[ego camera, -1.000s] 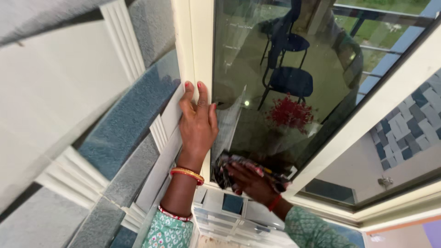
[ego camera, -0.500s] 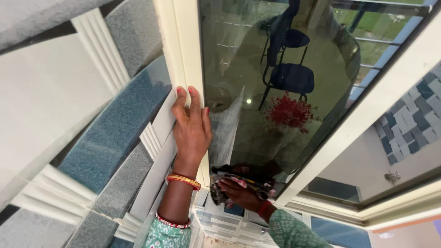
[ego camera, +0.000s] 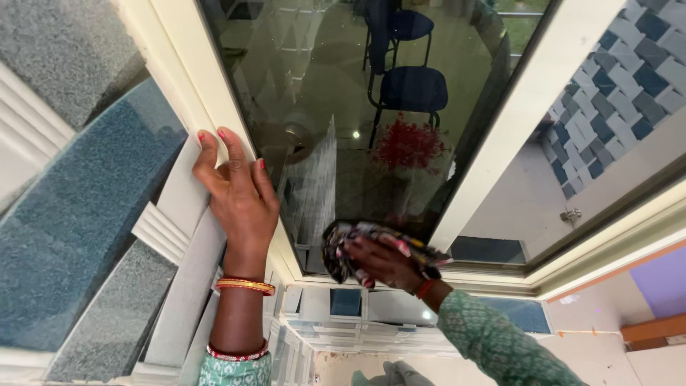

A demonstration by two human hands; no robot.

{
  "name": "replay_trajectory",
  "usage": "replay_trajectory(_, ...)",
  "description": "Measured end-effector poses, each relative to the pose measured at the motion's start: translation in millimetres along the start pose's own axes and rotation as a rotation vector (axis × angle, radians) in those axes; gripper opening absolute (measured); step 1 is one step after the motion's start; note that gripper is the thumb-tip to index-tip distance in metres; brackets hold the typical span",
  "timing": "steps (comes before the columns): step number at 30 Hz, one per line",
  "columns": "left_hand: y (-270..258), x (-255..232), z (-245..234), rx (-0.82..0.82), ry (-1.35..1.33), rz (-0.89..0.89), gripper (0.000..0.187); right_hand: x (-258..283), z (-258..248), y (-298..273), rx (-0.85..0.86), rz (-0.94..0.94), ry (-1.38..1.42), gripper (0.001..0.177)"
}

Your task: The person wipes a glass door with a cloth, moving the cloth in circular and linear motions across the surface of the glass while holding the frame with the other hand.

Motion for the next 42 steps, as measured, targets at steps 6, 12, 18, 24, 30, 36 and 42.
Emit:
replay_trajectory(6,1.0,0.6,-1.7,0.034,0.034,-0.001,0.071,-9.9,52.3,-48.4,0.143,0.019,0.382,0.058)
replay_trajectory(12,3.2,-2.2,-1.0,0.061,-0.022,-0.063,0.07,3.8,-50.3,6.7,-0.169,-0.018,-0.143,0.038)
replay_trajectory(18,1.8,-1.5,0.1,0.042,-0.029,-0.056,0.067,3.7,-76.3,57.3,-0.288,-0.086,-0.367,0.031)
replay_trajectory(24,1.8,-1.9,-3.0,0.015,0.009,0.0,0.065,3.6,10.0,-2.4,0.057,-0.02,-0.071,0.046)
replay_trajectory(30,3.0,-3.6,-2.5,0.04,-0.006,-0.038,0.067,12.0,-112.9,31.5,-0.264,0.008,-0.302,0.026)
replay_trajectory(36,2.2,-2.0,-0.5,0.024,0.03,-0.027,0.067,20.2,-102.9,86.6,-0.29,-0.159,-0.536,0.024)
replay_trajectory(42,0.9,-1.0,-1.7,0.027,-0.043,-0.031,0.065,28.2,-87.4,61.8,-0.224,-0.1,-0.404,0.036)
Point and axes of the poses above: each hand's wrist, its own y-axis towards the middle knuckle, its own z-axis out of the palm, x = y × z, the point moved 2 cm from there along y, towards the middle knuckle, and after that the axes turned 11 degrees about y, right-handed, at the moved point
